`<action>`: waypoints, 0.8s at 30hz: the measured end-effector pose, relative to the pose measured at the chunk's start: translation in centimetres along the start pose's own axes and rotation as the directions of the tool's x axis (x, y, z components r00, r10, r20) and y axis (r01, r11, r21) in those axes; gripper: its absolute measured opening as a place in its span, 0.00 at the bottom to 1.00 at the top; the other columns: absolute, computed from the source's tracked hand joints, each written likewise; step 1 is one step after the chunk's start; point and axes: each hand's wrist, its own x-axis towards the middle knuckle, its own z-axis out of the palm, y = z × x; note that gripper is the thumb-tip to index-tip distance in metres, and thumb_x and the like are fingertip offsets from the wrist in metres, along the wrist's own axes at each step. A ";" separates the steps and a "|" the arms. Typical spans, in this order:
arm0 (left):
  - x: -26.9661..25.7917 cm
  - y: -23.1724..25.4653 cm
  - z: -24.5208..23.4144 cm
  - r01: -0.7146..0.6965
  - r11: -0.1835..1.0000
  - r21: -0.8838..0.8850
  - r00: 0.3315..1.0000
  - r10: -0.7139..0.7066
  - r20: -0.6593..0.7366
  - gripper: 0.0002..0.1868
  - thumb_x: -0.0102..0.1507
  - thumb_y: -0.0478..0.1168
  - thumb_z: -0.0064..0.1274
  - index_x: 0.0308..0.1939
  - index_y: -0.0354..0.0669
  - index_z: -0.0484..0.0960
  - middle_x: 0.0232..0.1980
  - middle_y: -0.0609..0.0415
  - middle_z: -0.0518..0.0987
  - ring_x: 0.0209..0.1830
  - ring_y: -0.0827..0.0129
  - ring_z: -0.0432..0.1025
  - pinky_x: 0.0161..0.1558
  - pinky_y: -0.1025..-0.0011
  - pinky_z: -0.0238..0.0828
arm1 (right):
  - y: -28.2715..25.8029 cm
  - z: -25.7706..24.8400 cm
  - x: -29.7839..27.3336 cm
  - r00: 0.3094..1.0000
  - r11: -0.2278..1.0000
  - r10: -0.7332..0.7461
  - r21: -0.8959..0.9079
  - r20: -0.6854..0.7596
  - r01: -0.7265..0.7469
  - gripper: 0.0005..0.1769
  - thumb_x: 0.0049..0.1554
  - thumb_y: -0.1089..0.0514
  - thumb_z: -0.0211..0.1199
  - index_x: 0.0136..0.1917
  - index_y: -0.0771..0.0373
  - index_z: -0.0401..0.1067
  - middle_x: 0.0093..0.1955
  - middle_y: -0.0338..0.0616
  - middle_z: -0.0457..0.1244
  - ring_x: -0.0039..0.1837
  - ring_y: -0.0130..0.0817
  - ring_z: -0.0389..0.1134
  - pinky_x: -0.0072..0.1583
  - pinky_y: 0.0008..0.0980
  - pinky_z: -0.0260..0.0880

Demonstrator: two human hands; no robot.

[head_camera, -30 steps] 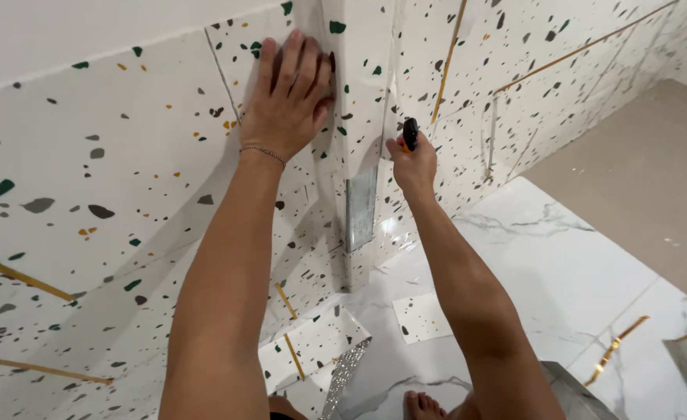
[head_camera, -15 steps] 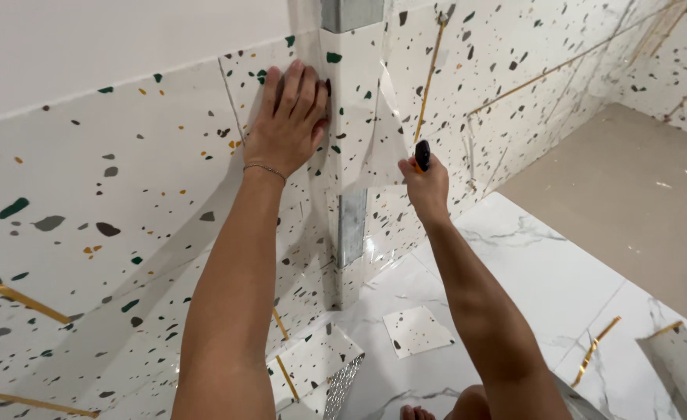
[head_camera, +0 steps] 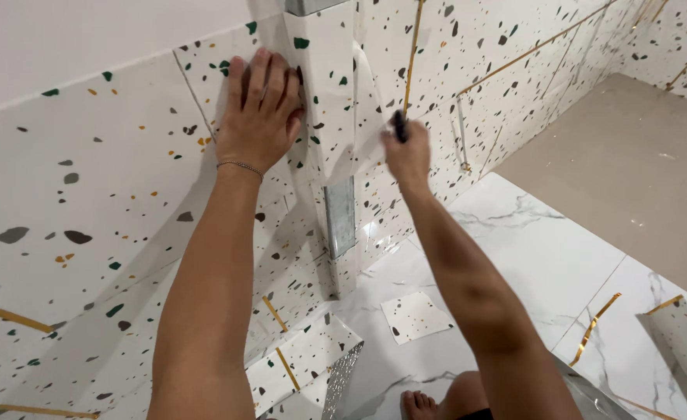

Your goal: The person picks up a terrazzo-patterned wall panel and positions it against a wall corner. Using a utility knife, they trim the panel to fit around a vertical metal profile, then press and smooth the panel into place.

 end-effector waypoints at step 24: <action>0.2 0.1 -0.2 0.012 1.000 -0.002 1.000 -0.012 -0.028 0.34 0.74 0.57 0.46 0.78 0.45 0.62 0.81 0.46 0.55 0.84 0.52 0.41 0.82 0.46 0.32 | -4.2 -2.1 6.3 0.863 0.763 0.363 0.419 0.352 -0.492 0.12 0.54 0.55 0.73 0.41 0.63 0.73 0.34 0.35 0.62 0.33 0.26 0.59 0.36 0.30 0.61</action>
